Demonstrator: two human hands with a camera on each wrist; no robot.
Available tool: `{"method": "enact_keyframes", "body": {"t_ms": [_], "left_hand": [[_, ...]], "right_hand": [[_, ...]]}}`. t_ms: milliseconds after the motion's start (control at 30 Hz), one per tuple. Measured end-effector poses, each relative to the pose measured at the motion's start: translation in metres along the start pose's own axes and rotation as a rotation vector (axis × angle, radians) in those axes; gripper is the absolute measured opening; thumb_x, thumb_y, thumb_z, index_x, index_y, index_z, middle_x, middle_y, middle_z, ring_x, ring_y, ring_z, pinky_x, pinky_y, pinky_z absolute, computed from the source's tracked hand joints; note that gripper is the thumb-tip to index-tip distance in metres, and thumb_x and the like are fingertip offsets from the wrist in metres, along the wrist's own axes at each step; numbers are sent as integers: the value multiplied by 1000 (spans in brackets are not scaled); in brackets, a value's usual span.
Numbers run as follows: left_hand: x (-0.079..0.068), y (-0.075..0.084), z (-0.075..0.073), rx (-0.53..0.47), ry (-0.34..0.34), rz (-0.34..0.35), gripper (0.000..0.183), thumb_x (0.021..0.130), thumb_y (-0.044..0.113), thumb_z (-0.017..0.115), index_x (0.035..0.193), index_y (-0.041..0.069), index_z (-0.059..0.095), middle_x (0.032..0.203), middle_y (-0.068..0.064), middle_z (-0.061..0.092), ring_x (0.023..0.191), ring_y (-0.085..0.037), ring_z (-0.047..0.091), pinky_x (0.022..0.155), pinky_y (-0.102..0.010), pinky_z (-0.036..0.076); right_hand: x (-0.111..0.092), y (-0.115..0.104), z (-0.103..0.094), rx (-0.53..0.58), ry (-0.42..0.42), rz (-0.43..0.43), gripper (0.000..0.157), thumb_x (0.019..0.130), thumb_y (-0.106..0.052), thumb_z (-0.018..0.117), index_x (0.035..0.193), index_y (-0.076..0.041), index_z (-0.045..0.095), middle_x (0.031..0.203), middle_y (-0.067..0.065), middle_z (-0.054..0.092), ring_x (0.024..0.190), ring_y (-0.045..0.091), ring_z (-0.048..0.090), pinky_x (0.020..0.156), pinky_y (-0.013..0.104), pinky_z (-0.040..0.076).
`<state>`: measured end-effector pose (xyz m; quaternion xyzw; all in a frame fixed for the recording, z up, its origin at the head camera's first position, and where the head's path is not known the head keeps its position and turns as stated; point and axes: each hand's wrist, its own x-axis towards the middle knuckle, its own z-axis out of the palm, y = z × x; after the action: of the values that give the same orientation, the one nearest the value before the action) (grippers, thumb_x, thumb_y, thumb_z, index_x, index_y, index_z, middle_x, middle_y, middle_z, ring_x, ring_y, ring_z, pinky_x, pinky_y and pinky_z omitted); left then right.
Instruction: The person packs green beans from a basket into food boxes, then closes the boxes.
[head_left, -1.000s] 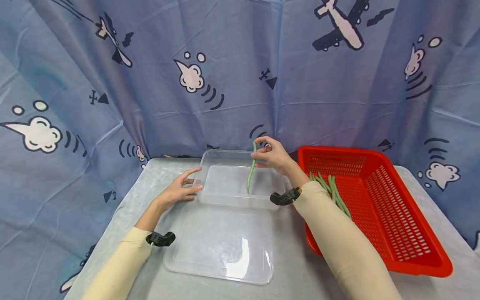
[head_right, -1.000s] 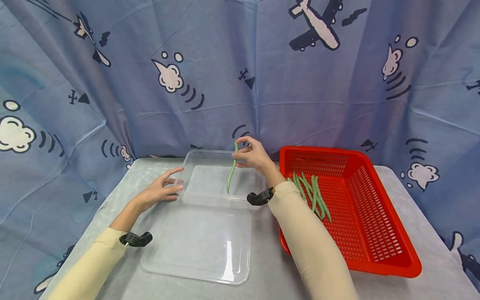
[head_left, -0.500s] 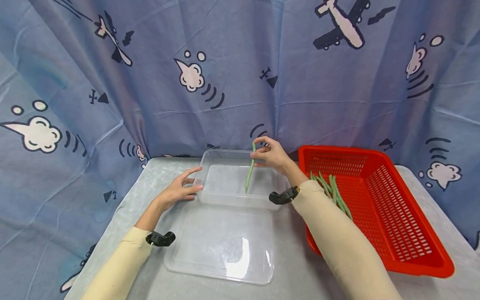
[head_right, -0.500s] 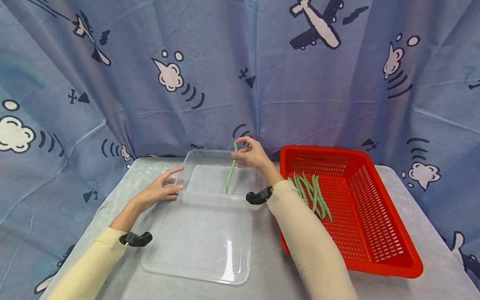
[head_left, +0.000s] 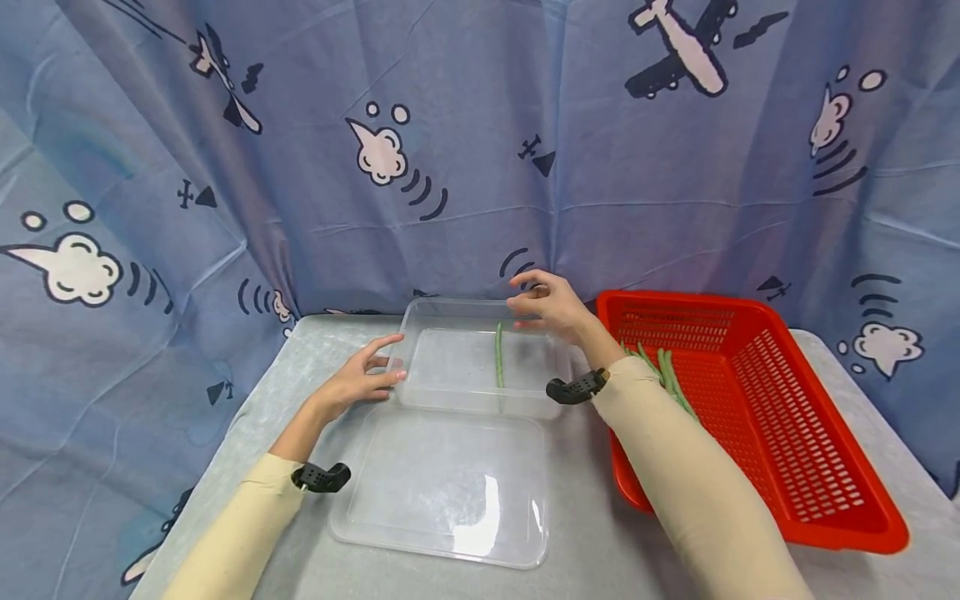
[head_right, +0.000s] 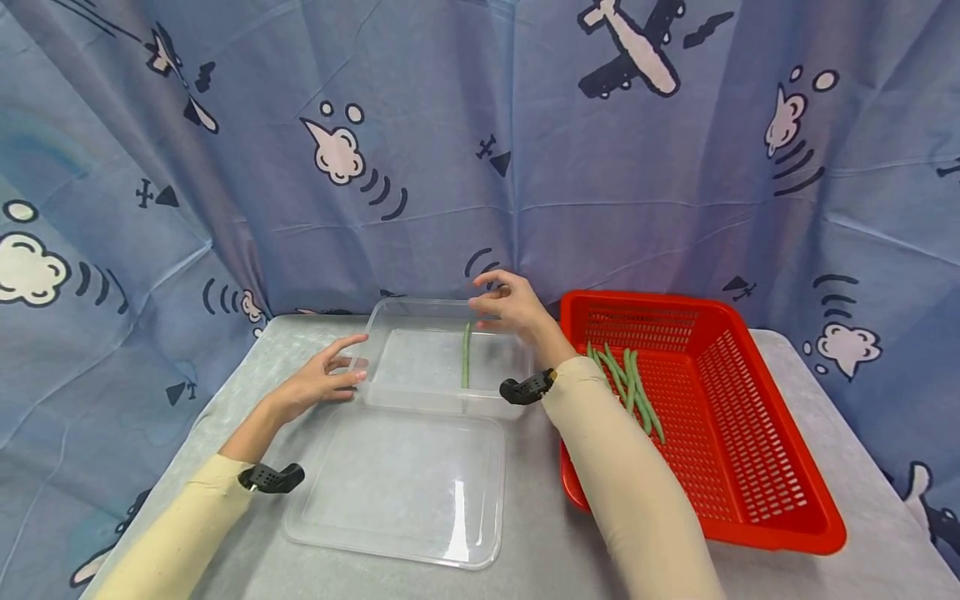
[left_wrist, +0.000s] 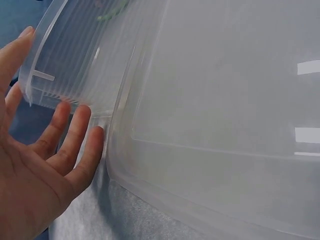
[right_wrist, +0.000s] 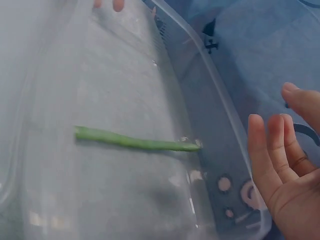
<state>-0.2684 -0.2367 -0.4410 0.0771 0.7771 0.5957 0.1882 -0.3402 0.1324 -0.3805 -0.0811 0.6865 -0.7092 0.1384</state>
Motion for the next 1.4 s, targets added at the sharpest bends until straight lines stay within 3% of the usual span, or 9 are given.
{"method": "enact_keyframes", "body": {"t_ms": [167, 333, 600, 833, 1033, 1200, 1400], "left_hand": [[0, 0, 0, 6, 0, 0, 78, 97, 23, 74, 162, 27, 30, 149, -28, 33, 121, -42, 56, 97, -52, 50], [0, 0, -1, 4, 0, -2, 79, 96, 24, 75, 161, 28, 31, 150, -28, 32, 122, -42, 55, 98, -52, 49], [-1, 1, 1, 1, -9, -6, 79, 96, 25, 75, 161, 27, 31, 150, -28, 32, 124, -44, 53, 99, -54, 49], [0, 1, 3, 2, -23, -10, 79, 96, 25, 74, 161, 29, 29, 152, -27, 29, 125, -42, 53, 98, -52, 50], [0, -1, 1, 3, -15, -10, 79, 97, 25, 74, 162, 28, 29, 152, -29, 29, 125, -44, 53, 99, -53, 49], [-1, -2, 0, 4, -28, -6, 81, 97, 25, 74, 163, 25, 27, 153, -29, 27, 127, -45, 51, 99, -54, 48], [-1, -1, 0, 7, -21, -16, 80, 97, 26, 73, 162, 28, 27, 155, -27, 26, 128, -43, 50, 98, -52, 49]], "right_hand": [[-5, -9, -16, -5, 7, -19, 51, 95, -2, 73, 140, 2, 50, 105, 15, 61, 94, 34, 62, 89, 51, 55], [-11, -15, -39, -16, 46, -38, 47, 96, -2, 71, 139, 1, 51, 108, 16, 61, 107, 40, 58, 91, 51, 54], [-34, -22, -87, -31, 91, -34, 51, 96, -9, 72, 140, 0, 48, 107, 11, 61, 97, 26, 63, 90, 46, 55], [-66, -25, -138, -6, 137, -10, 56, 97, -13, 71, 145, -1, 44, 114, 7, 60, 109, 28, 63, 90, 42, 55], [-85, -18, -167, 20, 159, -7, 49, 98, -12, 70, 142, -3, 49, 117, 5, 59, 101, 22, 67, 90, 40, 56], [-96, -8, -184, 17, 111, 17, 41, 101, -9, 65, 140, -6, 53, 127, 7, 52, 108, 24, 65, 91, 37, 55], [-109, 17, -204, -37, 70, 62, 41, 103, -6, 62, 142, -3, 51, 125, 2, 59, 109, 20, 65, 92, 35, 54]]}}
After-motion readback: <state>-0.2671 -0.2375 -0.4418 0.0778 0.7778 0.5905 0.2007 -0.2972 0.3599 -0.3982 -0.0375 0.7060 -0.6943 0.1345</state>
